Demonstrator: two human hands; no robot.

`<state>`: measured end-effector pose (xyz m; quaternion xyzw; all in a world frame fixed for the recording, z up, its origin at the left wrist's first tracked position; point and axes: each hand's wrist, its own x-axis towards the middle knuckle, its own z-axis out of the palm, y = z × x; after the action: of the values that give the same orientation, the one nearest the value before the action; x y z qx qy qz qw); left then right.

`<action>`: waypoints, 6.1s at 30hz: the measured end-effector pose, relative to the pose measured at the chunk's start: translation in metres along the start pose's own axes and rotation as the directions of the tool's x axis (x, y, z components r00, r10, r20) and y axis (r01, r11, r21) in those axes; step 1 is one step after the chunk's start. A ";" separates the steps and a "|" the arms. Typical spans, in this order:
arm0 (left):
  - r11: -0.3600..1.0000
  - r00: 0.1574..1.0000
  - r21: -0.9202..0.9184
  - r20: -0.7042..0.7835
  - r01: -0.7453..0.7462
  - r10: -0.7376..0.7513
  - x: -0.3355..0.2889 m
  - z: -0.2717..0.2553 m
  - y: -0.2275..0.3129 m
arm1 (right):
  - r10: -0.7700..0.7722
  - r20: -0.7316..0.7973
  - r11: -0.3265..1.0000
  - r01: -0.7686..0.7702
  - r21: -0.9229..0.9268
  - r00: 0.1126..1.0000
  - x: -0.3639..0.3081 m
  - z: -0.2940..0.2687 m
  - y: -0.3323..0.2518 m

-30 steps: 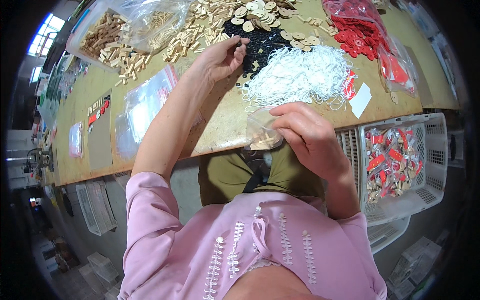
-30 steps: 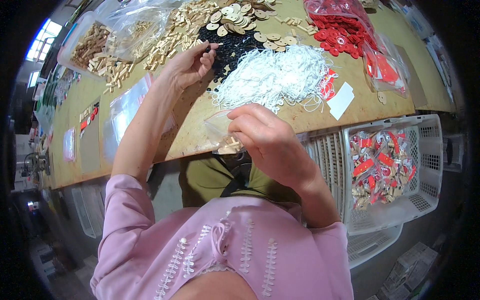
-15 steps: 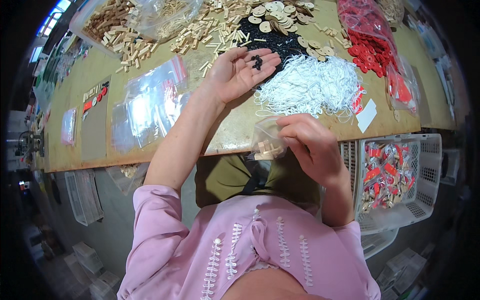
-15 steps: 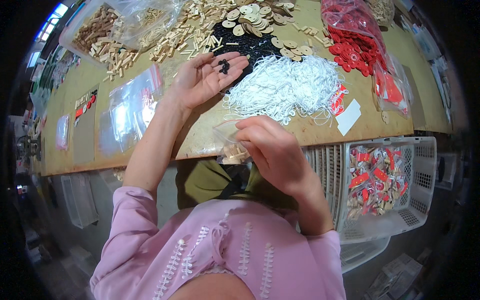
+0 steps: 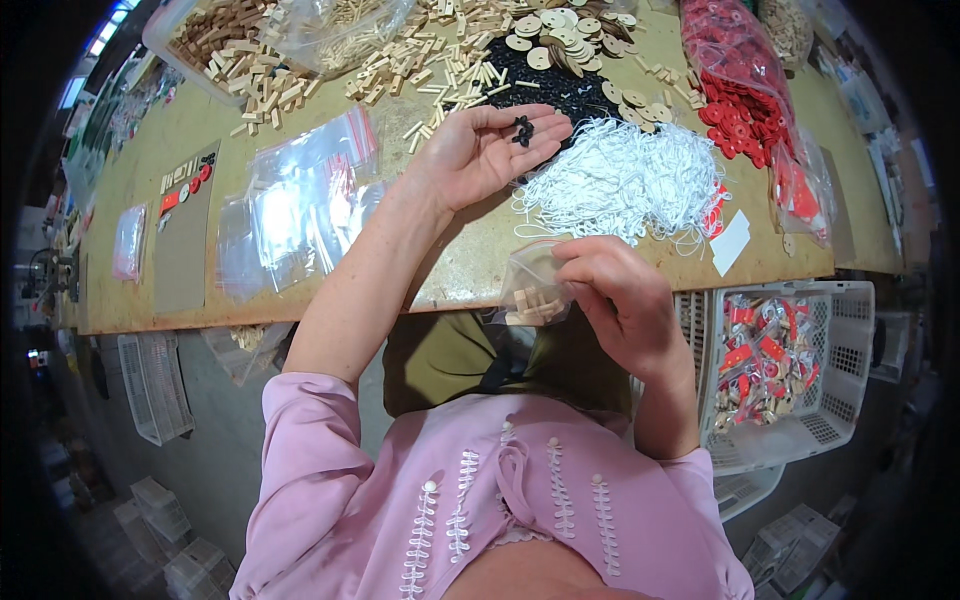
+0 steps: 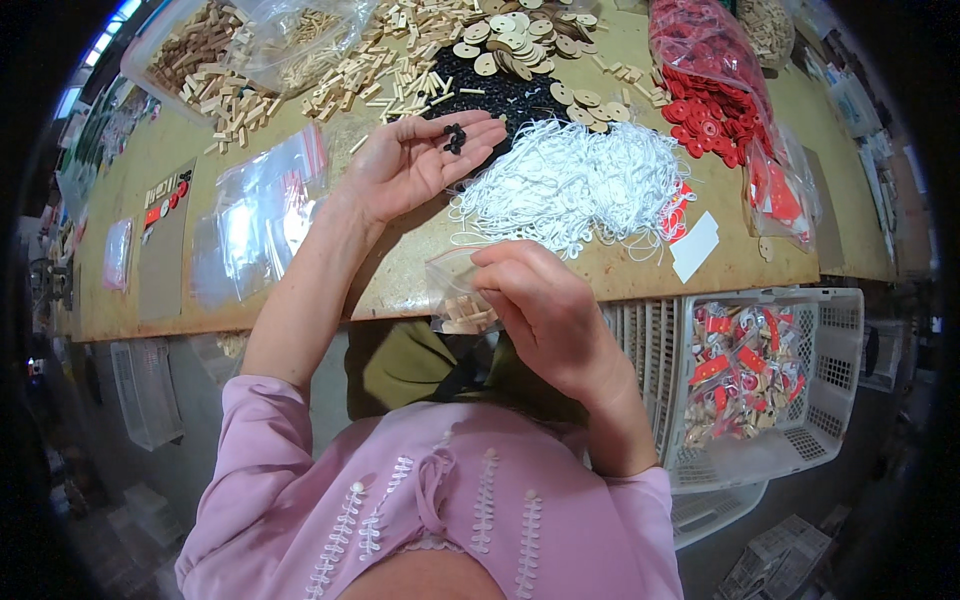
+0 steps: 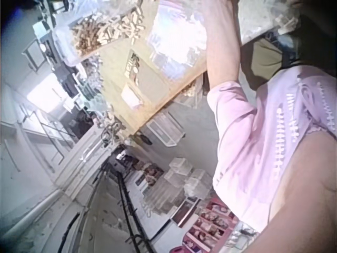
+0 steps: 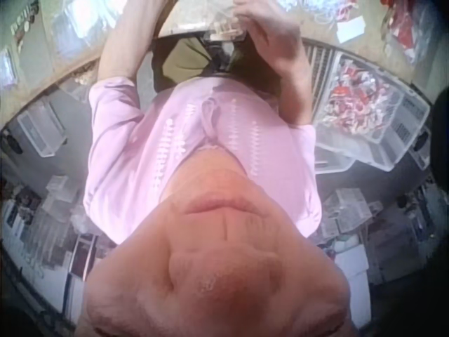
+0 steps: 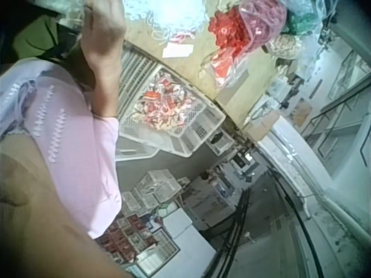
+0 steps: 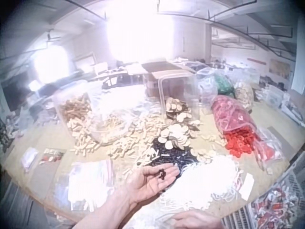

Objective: The person assembles small craft kits by picking wooden pegs, black beads, wooden discs, white strings, and red tags from a table and placing them into clear plastic bags. The person then seals the bags and sets them aside.

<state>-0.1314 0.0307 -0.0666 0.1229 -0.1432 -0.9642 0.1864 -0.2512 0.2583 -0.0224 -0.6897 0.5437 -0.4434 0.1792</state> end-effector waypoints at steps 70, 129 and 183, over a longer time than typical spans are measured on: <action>0.745 0.932 0.565 0.154 -0.356 0.329 -0.086 0.067 0.004 | 0.044 0.157 0.990 -0.022 -0.140 0.987 0.074 0.020 -0.022; -0.360 0.931 0.901 0.320 -0.241 0.178 0.099 0.100 0.003 | 0.065 -0.238 0.997 -0.054 0.054 0.969 -0.008 -0.068 0.014; -0.673 0.822 0.540 0.540 -0.506 -0.184 0.234 0.065 -0.019 | 0.095 -0.314 0.983 -0.138 -0.118 0.945 -0.013 -0.108 0.032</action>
<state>-0.3669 -0.0292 -0.0553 -0.0114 -0.9692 -0.1966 0.1478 -0.3576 0.2845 0.0074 -0.5898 0.6342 -0.4950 0.0701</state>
